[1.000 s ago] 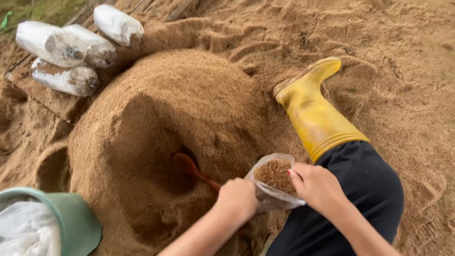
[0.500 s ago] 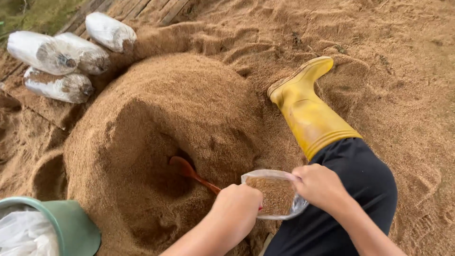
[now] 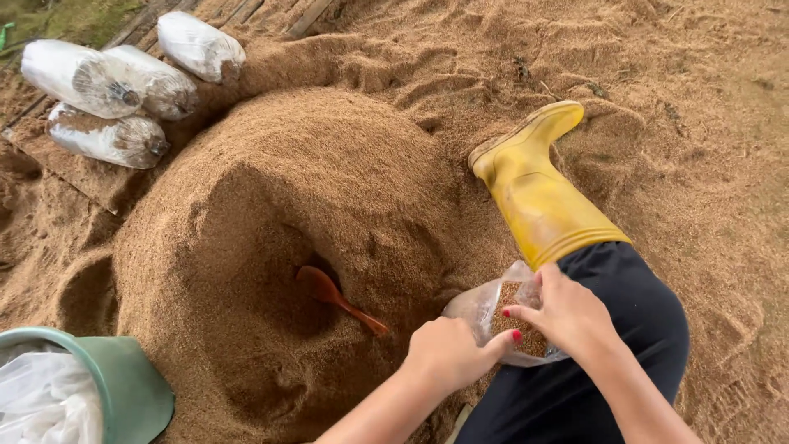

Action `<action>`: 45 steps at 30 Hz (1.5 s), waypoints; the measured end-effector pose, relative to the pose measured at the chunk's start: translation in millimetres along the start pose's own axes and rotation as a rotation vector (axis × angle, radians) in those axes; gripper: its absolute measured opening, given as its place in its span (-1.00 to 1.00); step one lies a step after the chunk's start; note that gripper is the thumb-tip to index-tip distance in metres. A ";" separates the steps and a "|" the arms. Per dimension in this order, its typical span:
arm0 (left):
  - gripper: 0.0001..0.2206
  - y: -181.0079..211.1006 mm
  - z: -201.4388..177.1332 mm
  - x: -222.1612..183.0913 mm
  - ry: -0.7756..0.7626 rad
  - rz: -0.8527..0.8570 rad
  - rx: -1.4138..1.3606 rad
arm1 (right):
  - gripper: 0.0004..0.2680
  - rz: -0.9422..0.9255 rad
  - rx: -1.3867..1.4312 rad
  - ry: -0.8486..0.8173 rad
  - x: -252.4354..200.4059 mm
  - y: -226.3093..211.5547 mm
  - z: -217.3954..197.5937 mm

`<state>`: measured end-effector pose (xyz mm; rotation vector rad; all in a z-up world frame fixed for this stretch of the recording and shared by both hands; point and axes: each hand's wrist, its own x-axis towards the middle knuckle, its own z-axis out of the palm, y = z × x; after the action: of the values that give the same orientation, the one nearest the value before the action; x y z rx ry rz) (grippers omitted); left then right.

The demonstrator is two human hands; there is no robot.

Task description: Scooping seeds from a pile into small plastic bags using a spoon

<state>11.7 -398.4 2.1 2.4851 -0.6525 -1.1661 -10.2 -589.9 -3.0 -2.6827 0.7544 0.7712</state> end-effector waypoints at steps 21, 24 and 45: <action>-0.67 -28.9 -91.5 -44.1 -0.406 0.030 0.040 | -0.85 -0.466 0.651 0.313 -52.2 28.5 2.6; -0.67 -17.3 -116.0 -65.8 -0.318 0.044 0.036 | -0.84 -0.405 0.594 0.314 -58.1 25.8 -19.3; -0.51 -75.4 -89.1 -26.3 -0.054 0.064 0.144 | -0.81 -0.145 0.177 0.187 -43.6 -6.6 -29.9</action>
<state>86.7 -312.8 38.8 2.5370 -0.8527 -1.2048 -25.6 -577.4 46.4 -2.6366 0.6280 0.4029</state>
